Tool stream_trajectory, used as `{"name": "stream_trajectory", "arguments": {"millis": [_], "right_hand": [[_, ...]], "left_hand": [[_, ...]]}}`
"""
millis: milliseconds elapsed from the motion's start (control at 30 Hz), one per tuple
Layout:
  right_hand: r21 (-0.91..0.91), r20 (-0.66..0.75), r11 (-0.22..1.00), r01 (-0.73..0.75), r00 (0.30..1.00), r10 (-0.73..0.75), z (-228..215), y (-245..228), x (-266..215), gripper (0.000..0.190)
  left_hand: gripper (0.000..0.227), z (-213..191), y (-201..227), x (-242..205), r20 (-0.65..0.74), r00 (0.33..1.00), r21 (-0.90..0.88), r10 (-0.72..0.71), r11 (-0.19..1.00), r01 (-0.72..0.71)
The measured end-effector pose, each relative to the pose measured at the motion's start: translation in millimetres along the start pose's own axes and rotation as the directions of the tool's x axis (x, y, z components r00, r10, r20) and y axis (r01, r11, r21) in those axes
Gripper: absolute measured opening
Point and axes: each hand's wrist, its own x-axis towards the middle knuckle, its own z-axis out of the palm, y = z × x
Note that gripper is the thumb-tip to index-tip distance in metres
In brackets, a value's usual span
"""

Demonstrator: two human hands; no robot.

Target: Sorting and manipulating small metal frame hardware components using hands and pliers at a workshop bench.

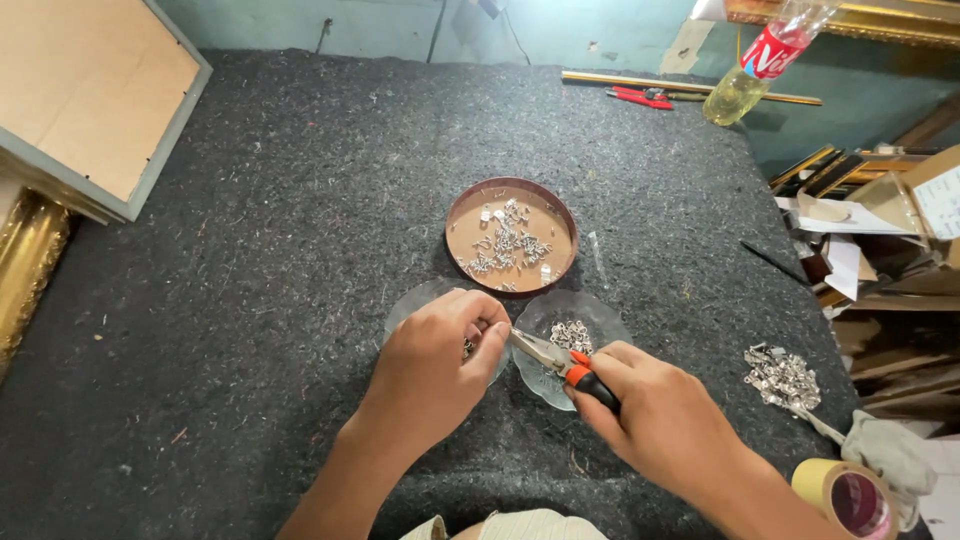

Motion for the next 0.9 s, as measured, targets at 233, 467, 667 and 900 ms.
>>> {"name": "stream_trajectory", "arguments": {"millis": [233,467,667,900], "right_hand": [[0.049,-0.116,0.993,0.105,0.988,-0.099,-2.9,17.0,6.2,0.021],[0.061,0.088,0.891,-0.449,0.892,0.444,3.5,58.7,3.2,0.025],[0.045,0.105,0.808,-0.588,0.807,0.582,19.0,103.3,-10.2,0.035],[0.053,0.197,0.707,-0.705,0.702,0.685,31.5,136.1,-19.3,0.044]], "left_hand": [[0.015,13.6,-2.5,8.1,-0.027,0.983,-0.137,-0.182,0.975,0.176],[0.013,29.7,4.0,16.8,-0.015,0.945,-0.184,-0.327,0.93,0.319],[0.015,58.0,14.7,30.8,0.039,0.954,-0.148,-0.296,0.943,0.299],[0.02,76.5,24.3,45.3,0.106,0.939,-0.134,-0.327,0.931,0.339]]}}
